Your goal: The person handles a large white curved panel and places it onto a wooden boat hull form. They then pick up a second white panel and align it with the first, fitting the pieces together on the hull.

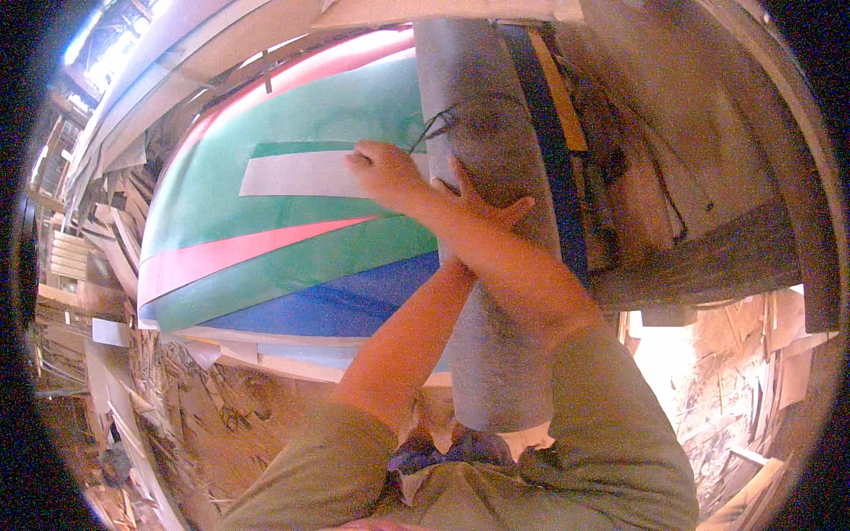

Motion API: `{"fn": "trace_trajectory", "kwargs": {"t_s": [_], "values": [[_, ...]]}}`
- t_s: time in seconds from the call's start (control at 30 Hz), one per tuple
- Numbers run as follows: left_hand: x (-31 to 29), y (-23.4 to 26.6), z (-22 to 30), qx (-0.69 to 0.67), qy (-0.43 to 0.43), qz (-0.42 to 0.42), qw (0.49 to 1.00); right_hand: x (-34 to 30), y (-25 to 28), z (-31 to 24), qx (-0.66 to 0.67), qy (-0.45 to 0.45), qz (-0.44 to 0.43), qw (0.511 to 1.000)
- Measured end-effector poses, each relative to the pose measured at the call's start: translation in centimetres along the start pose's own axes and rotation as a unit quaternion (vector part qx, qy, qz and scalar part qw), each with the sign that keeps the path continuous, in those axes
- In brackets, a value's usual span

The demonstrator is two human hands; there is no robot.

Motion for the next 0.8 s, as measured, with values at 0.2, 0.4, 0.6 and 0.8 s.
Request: {"fn": "trace_trajectory", "kwargs": {"t_s": [0.2, 0.4, 0.6, 0.8], "values": [[-0.1, 1.4, 0.2, 0.065, 0.018, 0.007, 0.998, 0.4, 12.9, 7.8, -0.227, -0.024, 0.079, 0.970], [-0.5, 1.7, 1.0, 0.030, 0.025, -0.021, 0.999, 2.3, 15.2, 11.9, -0.367, -0.013, -0.062, 0.928], [-0.1, 0.9, 0.6, 0.036, 0.024, -0.031, 0.999, 6.7, 13.3, 12.2, -0.455, -0.064, -0.203, 0.865], [-0.1, 0.6, 0.3, 0.054, 0.016, -0.034, 0.998, 7.7, 12.7, 9.8, -0.524, -0.064, -0.255, 0.811]]}}
Point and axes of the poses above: each hand's wrist, its own x-axis towards the middle knuckle, its own y-axis out of the back of the hand, z = x × y, the point moved 2 cm from there along x, towards the middle knuckle, and after that the axes turned 13 degrees about -z, right-handed, at the moved point
